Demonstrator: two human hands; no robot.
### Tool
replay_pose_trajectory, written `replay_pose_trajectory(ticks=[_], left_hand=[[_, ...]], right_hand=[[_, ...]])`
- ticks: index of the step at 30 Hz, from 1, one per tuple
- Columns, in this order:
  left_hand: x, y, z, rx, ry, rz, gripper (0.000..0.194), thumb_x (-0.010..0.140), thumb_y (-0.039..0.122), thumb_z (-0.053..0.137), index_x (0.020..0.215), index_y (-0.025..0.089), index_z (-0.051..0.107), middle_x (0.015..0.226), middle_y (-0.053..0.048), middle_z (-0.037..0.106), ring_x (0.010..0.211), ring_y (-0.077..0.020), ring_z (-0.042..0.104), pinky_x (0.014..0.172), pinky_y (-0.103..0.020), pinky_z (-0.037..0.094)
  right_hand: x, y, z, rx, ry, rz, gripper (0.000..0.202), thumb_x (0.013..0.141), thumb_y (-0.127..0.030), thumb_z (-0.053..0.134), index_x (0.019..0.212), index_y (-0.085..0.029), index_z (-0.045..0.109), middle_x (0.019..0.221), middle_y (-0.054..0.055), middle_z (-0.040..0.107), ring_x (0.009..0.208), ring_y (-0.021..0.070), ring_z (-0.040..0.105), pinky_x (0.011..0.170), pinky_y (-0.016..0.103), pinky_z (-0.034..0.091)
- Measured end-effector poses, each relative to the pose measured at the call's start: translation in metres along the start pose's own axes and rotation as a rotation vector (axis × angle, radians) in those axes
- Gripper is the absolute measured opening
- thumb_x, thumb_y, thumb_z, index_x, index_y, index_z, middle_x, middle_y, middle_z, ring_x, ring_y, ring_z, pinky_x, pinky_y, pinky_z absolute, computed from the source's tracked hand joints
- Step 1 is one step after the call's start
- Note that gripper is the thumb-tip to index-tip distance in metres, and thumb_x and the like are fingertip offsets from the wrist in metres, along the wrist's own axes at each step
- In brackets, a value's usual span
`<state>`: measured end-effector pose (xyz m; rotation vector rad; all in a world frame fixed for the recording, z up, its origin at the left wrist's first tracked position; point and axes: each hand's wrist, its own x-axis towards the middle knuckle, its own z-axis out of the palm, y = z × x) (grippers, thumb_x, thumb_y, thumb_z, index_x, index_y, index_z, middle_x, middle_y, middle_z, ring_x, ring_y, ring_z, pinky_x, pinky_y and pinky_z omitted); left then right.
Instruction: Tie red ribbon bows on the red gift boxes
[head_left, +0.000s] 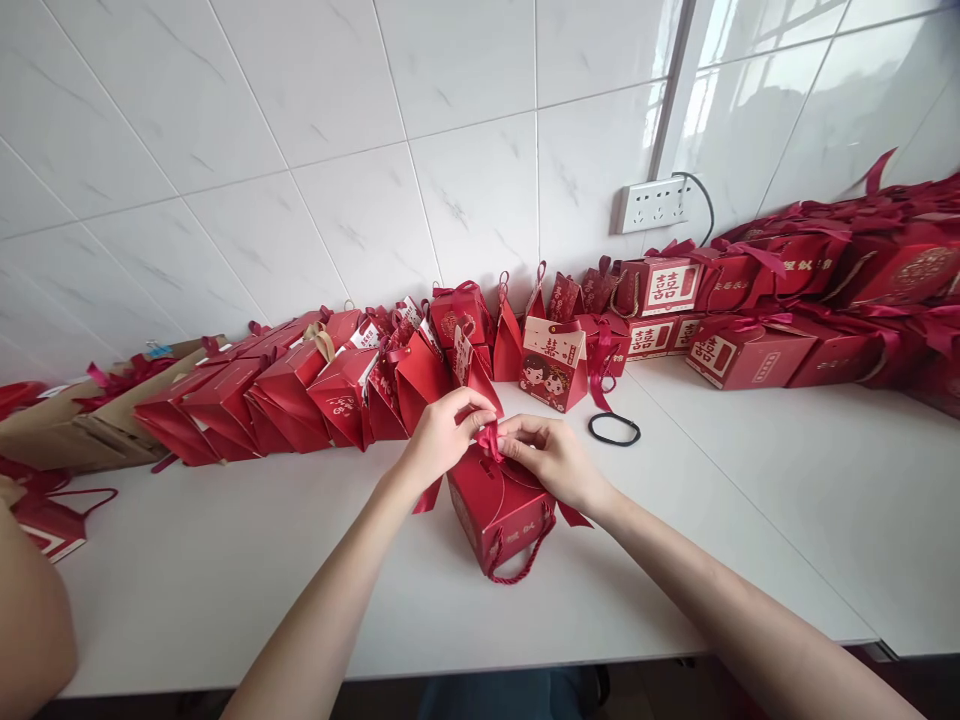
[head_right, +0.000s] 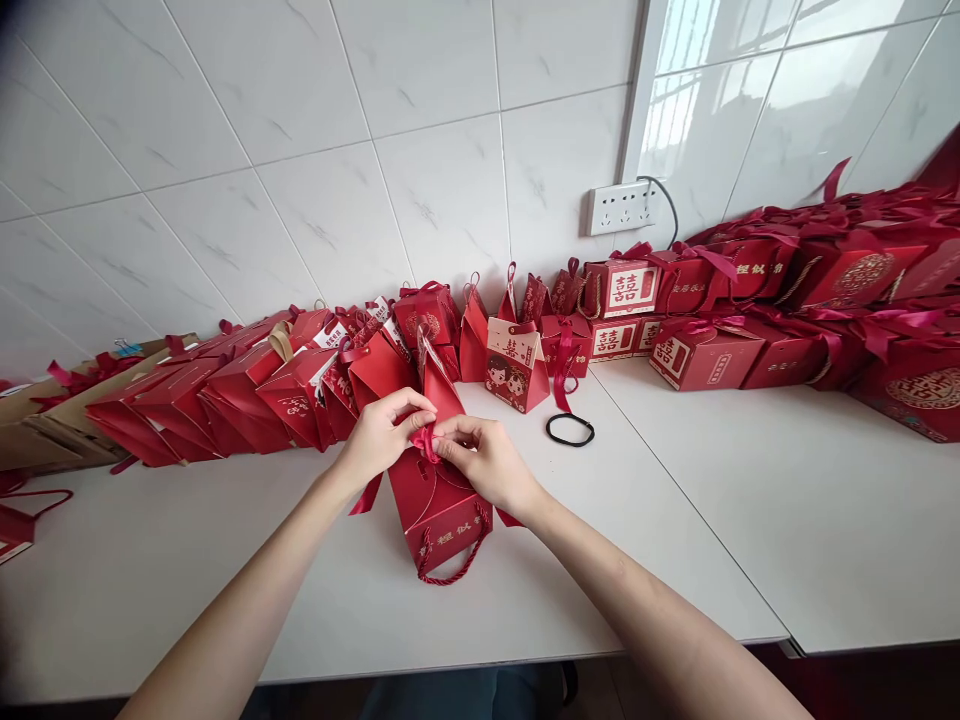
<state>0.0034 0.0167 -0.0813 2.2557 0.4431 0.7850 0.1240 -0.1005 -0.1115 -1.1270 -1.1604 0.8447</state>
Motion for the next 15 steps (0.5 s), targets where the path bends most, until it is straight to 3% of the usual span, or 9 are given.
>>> replay_pose_trajectory(ticks=[3, 7, 15], left_hand=[[-0.002, -0.011, 0.011, -0.034, 0.078, 0.023, 0.015, 0.085, 0.032, 0.056, 0.079, 0.019, 0.059, 0.078, -0.001, 0.065, 0.074, -0.014, 0.061, 0.071, -0.025, 0.048], [-0.014, -0.018, 0.013, -0.07, 0.167, 0.008, 0.016, 0.084, 0.035, 0.059, 0.081, 0.019, 0.059, 0.078, -0.001, 0.065, 0.073, -0.0136, 0.06, 0.067, -0.023, 0.048], [-0.033, -0.013, -0.001, -0.009, -0.056, 0.066, 0.004, 0.082, 0.02, 0.057, 0.079, 0.019, 0.06, 0.077, 0.0, 0.063, 0.075, -0.0138, 0.059, 0.068, -0.024, 0.048]], right_hand=[[0.001, 0.001, -0.001, -0.017, 0.058, -0.015, 0.031, 0.078, -0.046, 0.065, 0.08, -0.015, 0.065, 0.079, 0.004, 0.068, 0.075, 0.0161, 0.062, 0.07, 0.028, 0.047], [-0.002, 0.001, 0.001, -0.062, 0.055, -0.017, 0.025, 0.082, -0.04, 0.061, 0.081, -0.016, 0.066, 0.082, 0.004, 0.069, 0.078, 0.016, 0.063, 0.072, 0.027, 0.047], [-0.012, -0.004, 0.011, -0.112, 0.085, 0.011, 0.018, 0.085, -0.033, 0.06, 0.081, -0.017, 0.068, 0.081, 0.003, 0.069, 0.075, 0.0135, 0.061, 0.067, 0.024, 0.047]])
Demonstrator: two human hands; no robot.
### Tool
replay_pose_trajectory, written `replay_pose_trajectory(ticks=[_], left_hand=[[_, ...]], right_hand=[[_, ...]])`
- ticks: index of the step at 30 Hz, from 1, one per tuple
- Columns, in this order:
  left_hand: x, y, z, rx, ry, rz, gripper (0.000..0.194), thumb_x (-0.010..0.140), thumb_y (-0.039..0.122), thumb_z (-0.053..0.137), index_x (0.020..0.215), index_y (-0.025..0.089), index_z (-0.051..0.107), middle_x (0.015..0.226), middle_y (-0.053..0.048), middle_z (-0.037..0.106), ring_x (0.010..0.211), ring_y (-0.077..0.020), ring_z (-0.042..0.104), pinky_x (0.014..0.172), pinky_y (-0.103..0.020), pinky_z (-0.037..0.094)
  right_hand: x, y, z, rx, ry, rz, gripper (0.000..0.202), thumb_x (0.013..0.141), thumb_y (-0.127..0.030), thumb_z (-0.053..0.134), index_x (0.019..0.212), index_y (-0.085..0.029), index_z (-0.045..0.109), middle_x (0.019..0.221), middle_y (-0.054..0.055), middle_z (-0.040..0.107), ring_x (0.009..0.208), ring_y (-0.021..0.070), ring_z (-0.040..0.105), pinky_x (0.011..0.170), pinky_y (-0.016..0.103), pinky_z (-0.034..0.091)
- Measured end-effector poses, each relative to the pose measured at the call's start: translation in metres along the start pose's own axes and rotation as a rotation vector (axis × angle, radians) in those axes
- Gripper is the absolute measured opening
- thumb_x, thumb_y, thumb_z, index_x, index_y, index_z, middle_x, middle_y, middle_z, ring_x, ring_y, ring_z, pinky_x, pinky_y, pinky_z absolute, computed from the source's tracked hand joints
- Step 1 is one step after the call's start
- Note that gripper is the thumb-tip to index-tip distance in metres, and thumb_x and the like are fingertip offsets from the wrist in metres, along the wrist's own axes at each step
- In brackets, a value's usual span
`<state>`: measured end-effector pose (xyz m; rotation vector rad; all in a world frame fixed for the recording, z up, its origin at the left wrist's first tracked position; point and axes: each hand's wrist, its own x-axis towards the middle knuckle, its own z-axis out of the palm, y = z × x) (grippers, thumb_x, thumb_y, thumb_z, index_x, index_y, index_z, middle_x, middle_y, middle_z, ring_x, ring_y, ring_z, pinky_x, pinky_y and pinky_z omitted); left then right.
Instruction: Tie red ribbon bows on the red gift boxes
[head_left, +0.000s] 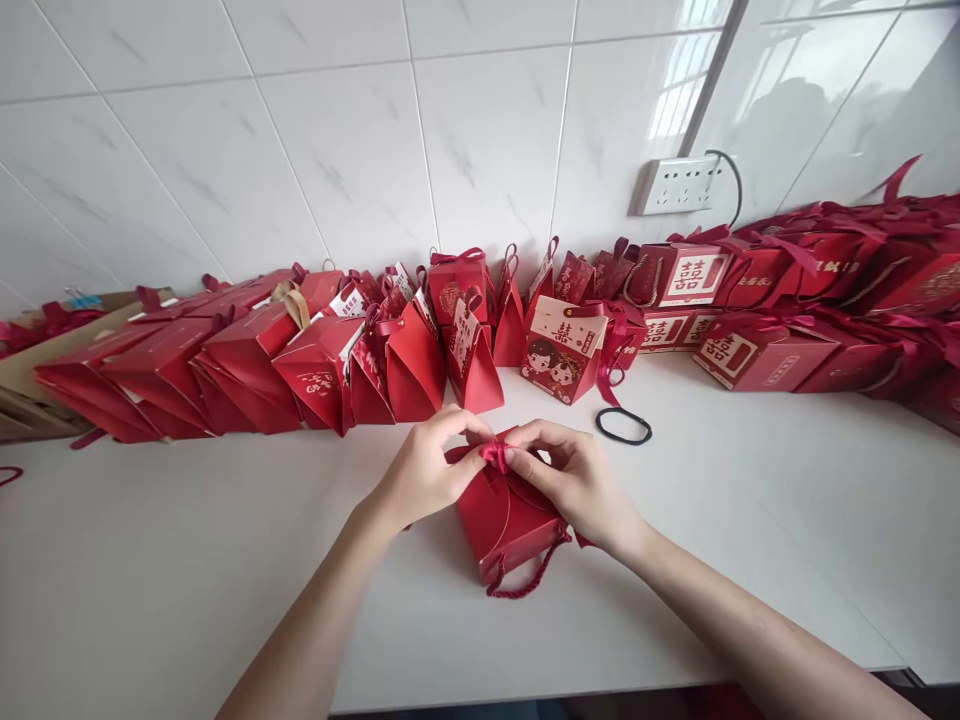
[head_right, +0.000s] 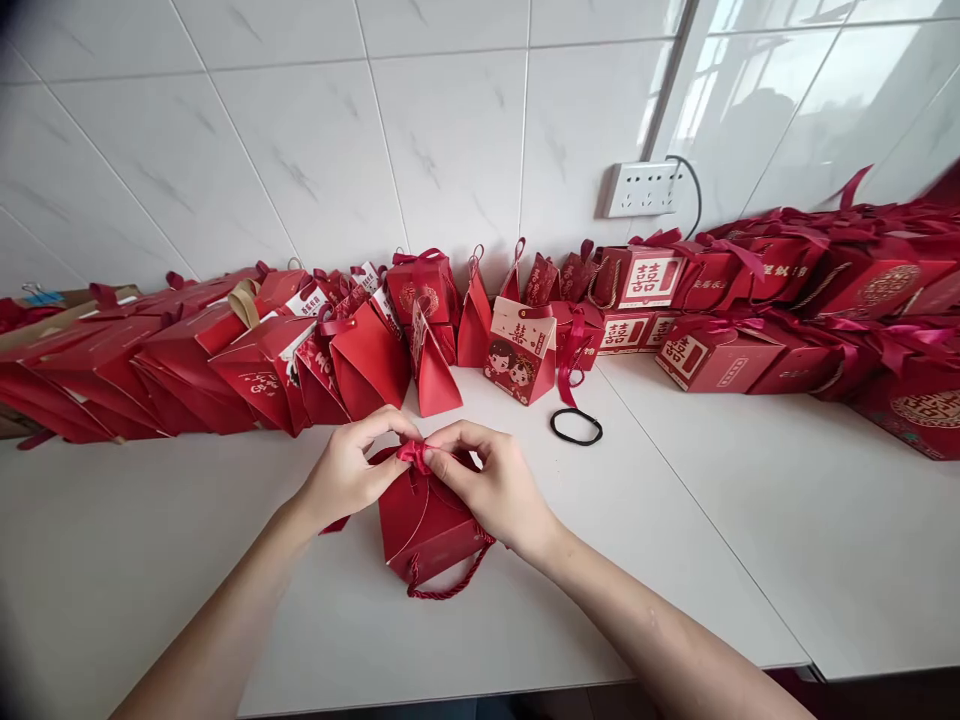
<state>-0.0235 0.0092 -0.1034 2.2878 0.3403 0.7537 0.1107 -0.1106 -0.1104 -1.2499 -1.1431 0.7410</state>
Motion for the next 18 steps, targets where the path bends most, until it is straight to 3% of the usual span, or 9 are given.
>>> replay_pose_trajectory(ticks=[4, 8, 18], left_hand=[[-0.002, 0.003, 0.001, 0.039, -0.041, 0.099, 0.008, 0.08, 0.013, 0.053, 0.076, 0.019, 0.057, 0.074, 0.0, 0.061, 0.074, -0.0151, 0.055, 0.07, -0.027, 0.046], [-0.002, 0.006, 0.004, -0.01, -0.002, 0.161, 0.009, 0.076, 0.01, 0.051, 0.075, 0.018, 0.054, 0.075, -0.001, 0.06, 0.075, -0.0159, 0.055, 0.074, -0.03, 0.046], [-0.003, 0.014, -0.002, -0.042, -0.074, 0.046, 0.005, 0.077, 0.022, 0.057, 0.074, 0.019, 0.06, 0.082, -0.005, 0.065, 0.084, -0.0205, 0.056, 0.083, -0.035, 0.046]], right_hand=[[-0.003, 0.002, 0.0, 0.015, 0.022, 0.001, 0.015, 0.084, -0.032, 0.062, 0.079, -0.019, 0.067, 0.079, 0.001, 0.069, 0.072, 0.0117, 0.061, 0.063, 0.021, 0.047], [-0.003, 0.004, -0.001, 0.008, 0.02, -0.007, 0.014, 0.084, -0.031, 0.062, 0.08, -0.019, 0.067, 0.082, 0.001, 0.07, 0.073, 0.0118, 0.062, 0.064, 0.021, 0.048], [-0.005, 0.003, -0.001, -0.072, 0.108, -0.009, 0.016, 0.083, -0.033, 0.062, 0.079, -0.018, 0.066, 0.08, 0.004, 0.069, 0.073, 0.0152, 0.063, 0.063, 0.025, 0.051]])
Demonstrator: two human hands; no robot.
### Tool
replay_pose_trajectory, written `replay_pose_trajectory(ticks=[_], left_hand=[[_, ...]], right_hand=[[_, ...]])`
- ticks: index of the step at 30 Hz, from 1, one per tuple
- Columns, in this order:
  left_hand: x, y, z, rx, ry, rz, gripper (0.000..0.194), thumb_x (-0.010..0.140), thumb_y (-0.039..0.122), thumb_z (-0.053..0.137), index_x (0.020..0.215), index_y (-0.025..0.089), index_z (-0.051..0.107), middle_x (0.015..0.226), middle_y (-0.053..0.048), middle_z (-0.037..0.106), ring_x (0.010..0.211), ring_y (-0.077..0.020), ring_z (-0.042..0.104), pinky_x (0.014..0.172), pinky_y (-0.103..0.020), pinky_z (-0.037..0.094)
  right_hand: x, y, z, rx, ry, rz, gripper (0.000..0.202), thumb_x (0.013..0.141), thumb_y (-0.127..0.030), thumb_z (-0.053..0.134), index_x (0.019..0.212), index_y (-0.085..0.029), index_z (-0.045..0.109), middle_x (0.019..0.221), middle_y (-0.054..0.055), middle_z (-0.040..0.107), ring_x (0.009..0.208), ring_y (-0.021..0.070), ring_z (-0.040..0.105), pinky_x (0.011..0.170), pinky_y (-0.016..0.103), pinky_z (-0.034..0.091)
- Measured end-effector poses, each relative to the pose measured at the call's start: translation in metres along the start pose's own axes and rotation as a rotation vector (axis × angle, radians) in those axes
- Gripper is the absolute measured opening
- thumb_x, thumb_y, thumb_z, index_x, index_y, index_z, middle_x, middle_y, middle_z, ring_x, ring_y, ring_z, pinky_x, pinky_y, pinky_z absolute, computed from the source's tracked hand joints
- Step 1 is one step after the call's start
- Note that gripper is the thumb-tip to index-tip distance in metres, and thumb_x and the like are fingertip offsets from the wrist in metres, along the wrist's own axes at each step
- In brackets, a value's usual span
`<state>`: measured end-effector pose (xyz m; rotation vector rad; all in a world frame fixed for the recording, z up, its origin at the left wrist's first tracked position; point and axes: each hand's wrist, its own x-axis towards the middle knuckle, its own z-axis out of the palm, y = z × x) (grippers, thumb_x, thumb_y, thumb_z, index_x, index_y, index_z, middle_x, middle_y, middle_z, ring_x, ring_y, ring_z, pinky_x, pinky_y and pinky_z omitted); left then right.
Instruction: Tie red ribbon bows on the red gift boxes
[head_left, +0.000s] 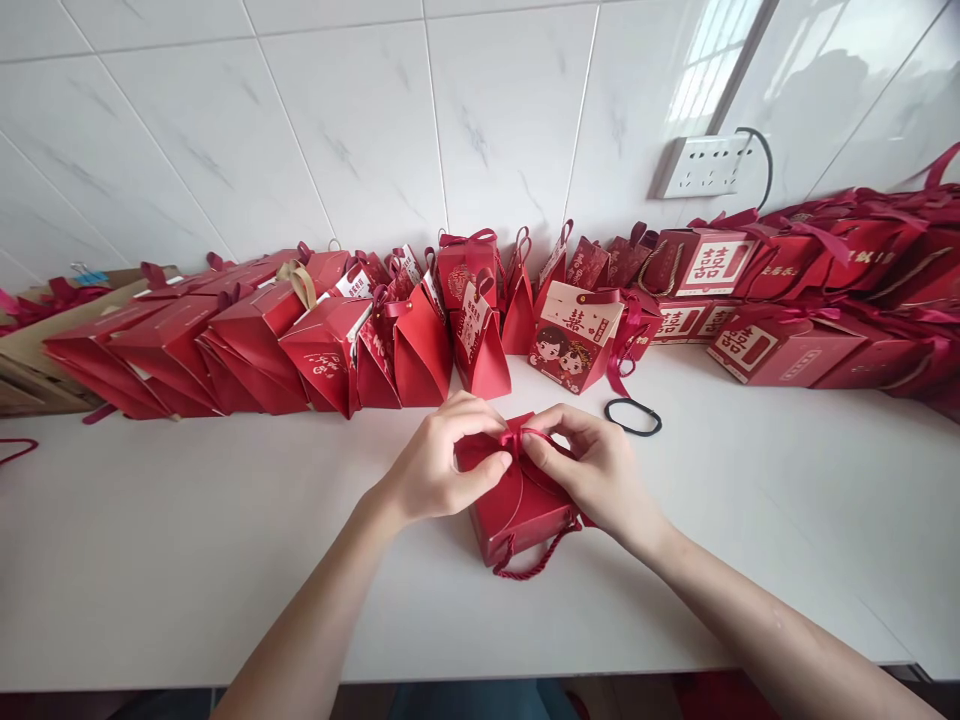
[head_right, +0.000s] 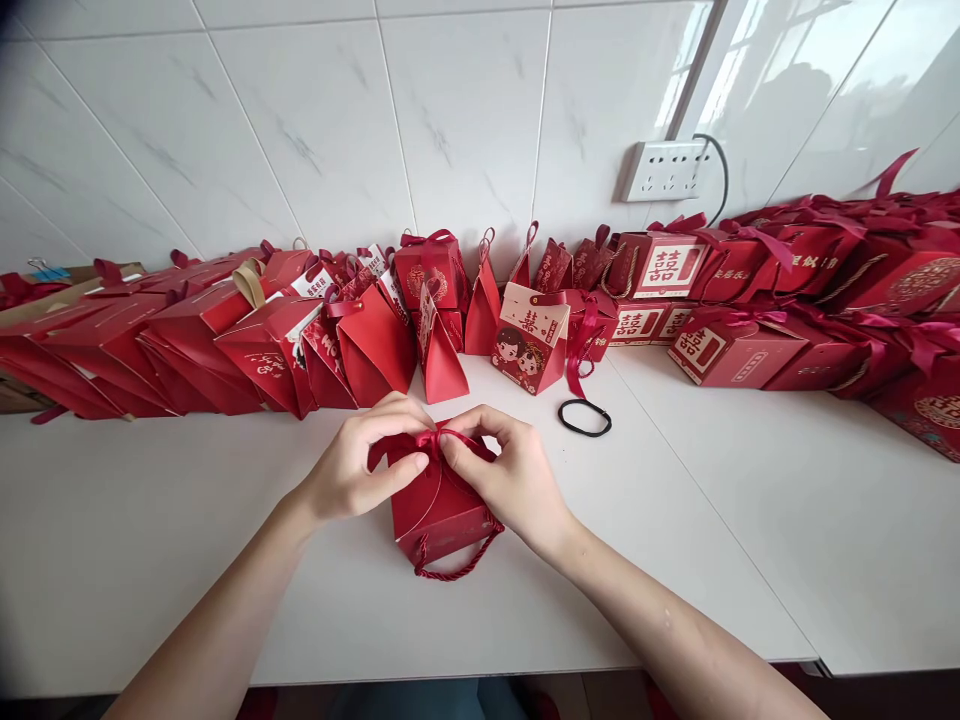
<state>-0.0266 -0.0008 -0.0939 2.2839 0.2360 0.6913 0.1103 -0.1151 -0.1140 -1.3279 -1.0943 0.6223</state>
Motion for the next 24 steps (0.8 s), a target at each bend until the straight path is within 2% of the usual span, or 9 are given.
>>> replay_pose_trajectory(ticks=[5, 11, 15, 24], left_hand=[[0.0012, 0.0008, 0.006, -0.025, 0.053, -0.047, 0.017, 0.08, 0.033, 0.064, 0.07, 0.019, 0.063, 0.076, -0.004, 0.064, 0.084, -0.0198, 0.056, 0.081, -0.033, 0.046], [0.0009, 0.0027, 0.0069, -0.095, 0.054, -0.092, 0.026, 0.086, 0.03, 0.058, 0.064, 0.019, 0.064, 0.081, -0.003, 0.063, 0.085, -0.0174, 0.058, 0.08, -0.03, 0.046], [0.0015, 0.0032, 0.0041, -0.227, 0.015, -0.167, 0.023, 0.084, 0.03, 0.058, 0.066, 0.02, 0.068, 0.086, -0.004, 0.064, 0.088, -0.0183, 0.059, 0.083, -0.03, 0.046], [0.0033, 0.0013, 0.0016, -0.425, -0.1, -0.313, 0.025, 0.081, 0.029, 0.056, 0.062, 0.02, 0.07, 0.101, -0.006, 0.062, 0.102, -0.0223, 0.058, 0.09, -0.033, 0.047]], right_hand=[[0.0002, -0.0009, -0.0005, -0.067, 0.01, -0.032, 0.014, 0.083, -0.031, 0.062, 0.079, -0.018, 0.066, 0.078, 0.003, 0.069, 0.072, 0.0154, 0.063, 0.066, 0.026, 0.05], [0.0001, -0.0038, -0.0032, -0.061, -0.02, -0.052, 0.016, 0.087, -0.031, 0.057, 0.08, -0.018, 0.065, 0.08, 0.002, 0.068, 0.074, 0.0149, 0.062, 0.067, 0.025, 0.049], [0.0031, -0.0057, -0.0055, -0.085, -0.059, -0.073, 0.017, 0.088, -0.03, 0.055, 0.082, -0.018, 0.065, 0.081, 0.003, 0.068, 0.075, 0.0148, 0.062, 0.072, 0.026, 0.049], [0.006, 0.0006, -0.0054, -0.07, -0.044, -0.133, 0.007, 0.086, -0.024, 0.055, 0.081, -0.02, 0.056, 0.079, 0.002, 0.064, 0.074, 0.0143, 0.06, 0.073, 0.028, 0.049]])
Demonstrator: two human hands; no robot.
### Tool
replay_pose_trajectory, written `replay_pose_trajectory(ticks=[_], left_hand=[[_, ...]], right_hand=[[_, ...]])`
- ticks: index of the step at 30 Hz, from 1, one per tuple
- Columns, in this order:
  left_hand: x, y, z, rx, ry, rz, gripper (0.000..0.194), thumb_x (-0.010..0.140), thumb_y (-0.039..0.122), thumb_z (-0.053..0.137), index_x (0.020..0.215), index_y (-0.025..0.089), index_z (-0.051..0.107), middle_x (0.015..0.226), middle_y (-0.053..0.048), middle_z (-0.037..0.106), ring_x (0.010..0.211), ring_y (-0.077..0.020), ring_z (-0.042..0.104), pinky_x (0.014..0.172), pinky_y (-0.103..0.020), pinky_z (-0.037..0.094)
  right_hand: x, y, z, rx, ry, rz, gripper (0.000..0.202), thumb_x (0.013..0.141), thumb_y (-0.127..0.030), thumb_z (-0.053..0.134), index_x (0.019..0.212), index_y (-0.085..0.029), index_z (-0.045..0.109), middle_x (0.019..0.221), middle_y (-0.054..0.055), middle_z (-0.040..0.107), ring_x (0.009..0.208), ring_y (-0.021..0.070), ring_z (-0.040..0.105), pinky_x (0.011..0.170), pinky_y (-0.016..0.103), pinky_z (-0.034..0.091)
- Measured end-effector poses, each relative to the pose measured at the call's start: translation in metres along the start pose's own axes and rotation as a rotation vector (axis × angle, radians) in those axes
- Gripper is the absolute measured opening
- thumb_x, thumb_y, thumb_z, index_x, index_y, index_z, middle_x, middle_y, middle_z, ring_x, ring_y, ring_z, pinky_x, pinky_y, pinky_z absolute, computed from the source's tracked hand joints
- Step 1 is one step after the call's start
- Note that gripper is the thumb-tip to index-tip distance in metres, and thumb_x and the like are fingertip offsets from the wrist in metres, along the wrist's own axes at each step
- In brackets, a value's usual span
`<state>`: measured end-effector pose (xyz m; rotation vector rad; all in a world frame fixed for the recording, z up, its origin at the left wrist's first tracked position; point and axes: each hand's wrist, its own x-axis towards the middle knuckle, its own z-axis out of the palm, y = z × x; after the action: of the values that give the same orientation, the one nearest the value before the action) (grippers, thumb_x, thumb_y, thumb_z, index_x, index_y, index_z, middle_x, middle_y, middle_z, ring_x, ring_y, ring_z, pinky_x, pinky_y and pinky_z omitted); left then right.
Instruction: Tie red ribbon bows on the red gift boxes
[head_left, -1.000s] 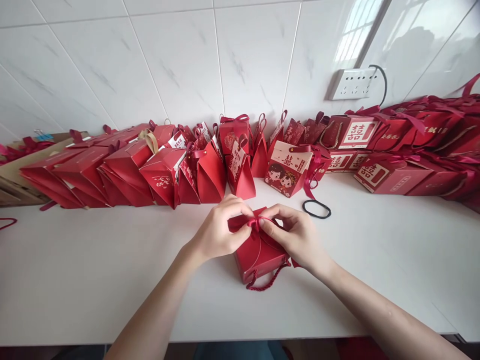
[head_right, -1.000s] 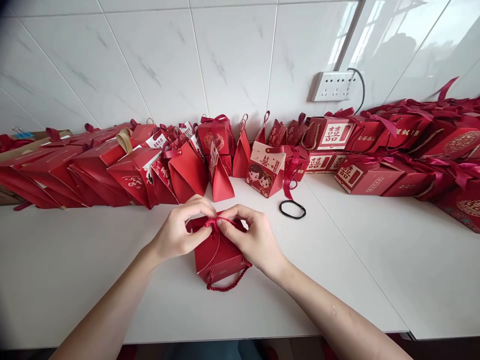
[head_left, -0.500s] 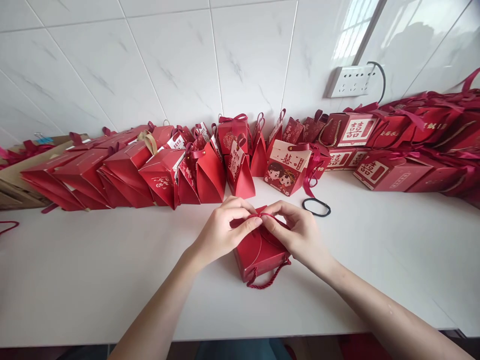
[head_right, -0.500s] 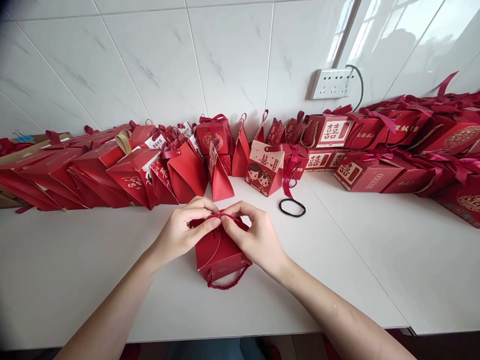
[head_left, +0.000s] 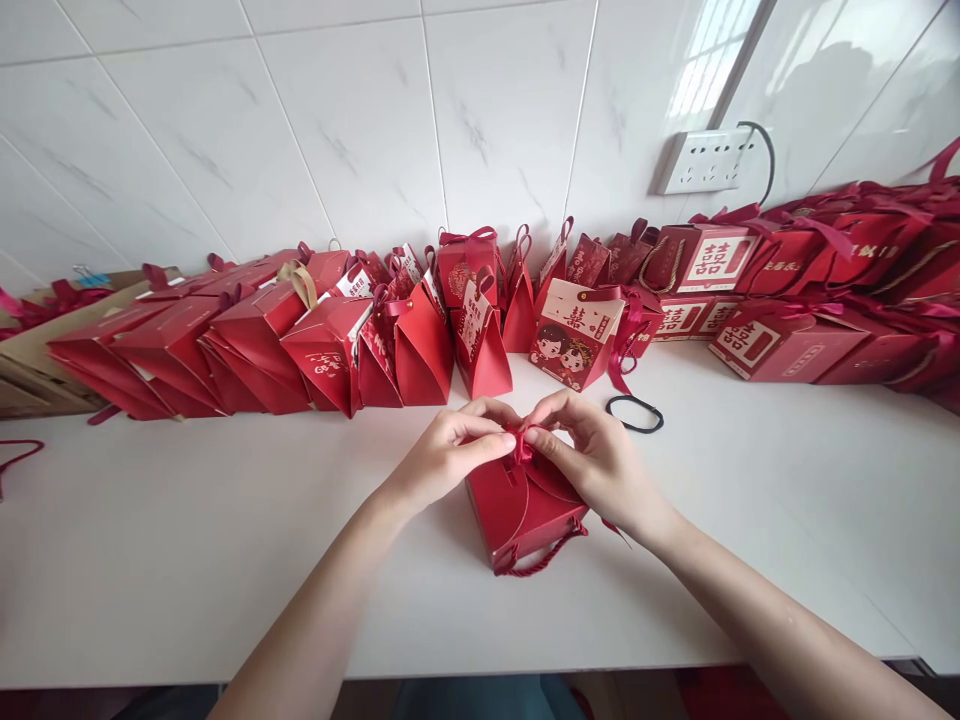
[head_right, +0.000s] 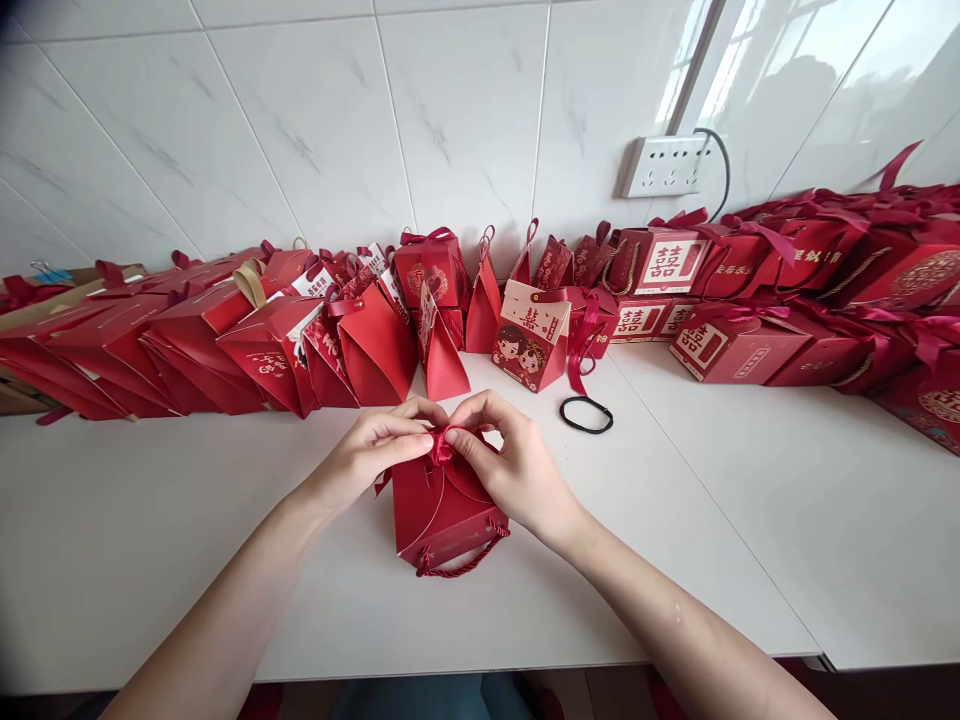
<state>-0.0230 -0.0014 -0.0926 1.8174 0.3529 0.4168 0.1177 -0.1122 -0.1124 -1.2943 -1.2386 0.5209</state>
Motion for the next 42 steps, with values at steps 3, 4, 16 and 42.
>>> replay_pose_trajectory(ticks=[3, 4, 16, 42], left_hand=[[0.001, -0.003, 0.0, 0.004, 0.014, -0.005, 0.024, 0.08, 0.029, 0.057, 0.062, 0.021, 0.071, 0.101, -0.007, 0.063, 0.104, -0.024, 0.058, 0.091, -0.035, 0.047], [0.001, -0.004, 0.0, 0.004, 0.015, -0.003, 0.024, 0.079, 0.029, 0.057, 0.062, 0.02, 0.071, 0.102, -0.007, 0.064, 0.104, -0.0248, 0.058, 0.09, -0.035, 0.048], [0.0, -0.003, -0.003, -0.042, -0.009, -0.005, 0.024, 0.078, 0.025, 0.056, 0.061, 0.02, 0.072, 0.109, -0.006, 0.064, 0.109, -0.0269, 0.057, 0.094, -0.04, 0.046], [-0.06, 0.008, 0.042, 0.752, 0.629, 0.203, 0.02, 0.085, 0.018, 0.049, 0.068, 0.019, 0.059, 0.082, -0.003, 0.058, 0.068, -0.0125, 0.059, 0.057, -0.023, 0.047]], right_hand=[[-0.003, 0.001, -0.003, -0.055, -0.022, -0.049, 0.015, 0.082, -0.012, 0.049, 0.073, -0.02, 0.057, 0.087, 0.004, 0.062, 0.082, 0.0153, 0.06, 0.074, 0.029, 0.049], [-0.004, 0.0, -0.004, -0.092, -0.044, -0.07, 0.02, 0.079, -0.008, 0.046, 0.07, -0.02, 0.059, 0.091, 0.004, 0.061, 0.085, 0.0159, 0.061, 0.075, 0.029, 0.049], [-0.004, -0.009, -0.013, -0.431, -0.116, -0.337, 0.007, 0.082, -0.019, 0.06, 0.08, -0.02, 0.066, 0.095, 0.006, 0.061, 0.085, 0.018, 0.062, 0.079, 0.033, 0.051], [0.004, -0.014, -0.052, -0.512, -0.421, -0.307, 0.015, 0.091, -0.017, 0.048, 0.079, -0.019, 0.058, 0.104, 0.01, 0.05, 0.094, 0.0188, 0.056, 0.075, 0.031, 0.048]])
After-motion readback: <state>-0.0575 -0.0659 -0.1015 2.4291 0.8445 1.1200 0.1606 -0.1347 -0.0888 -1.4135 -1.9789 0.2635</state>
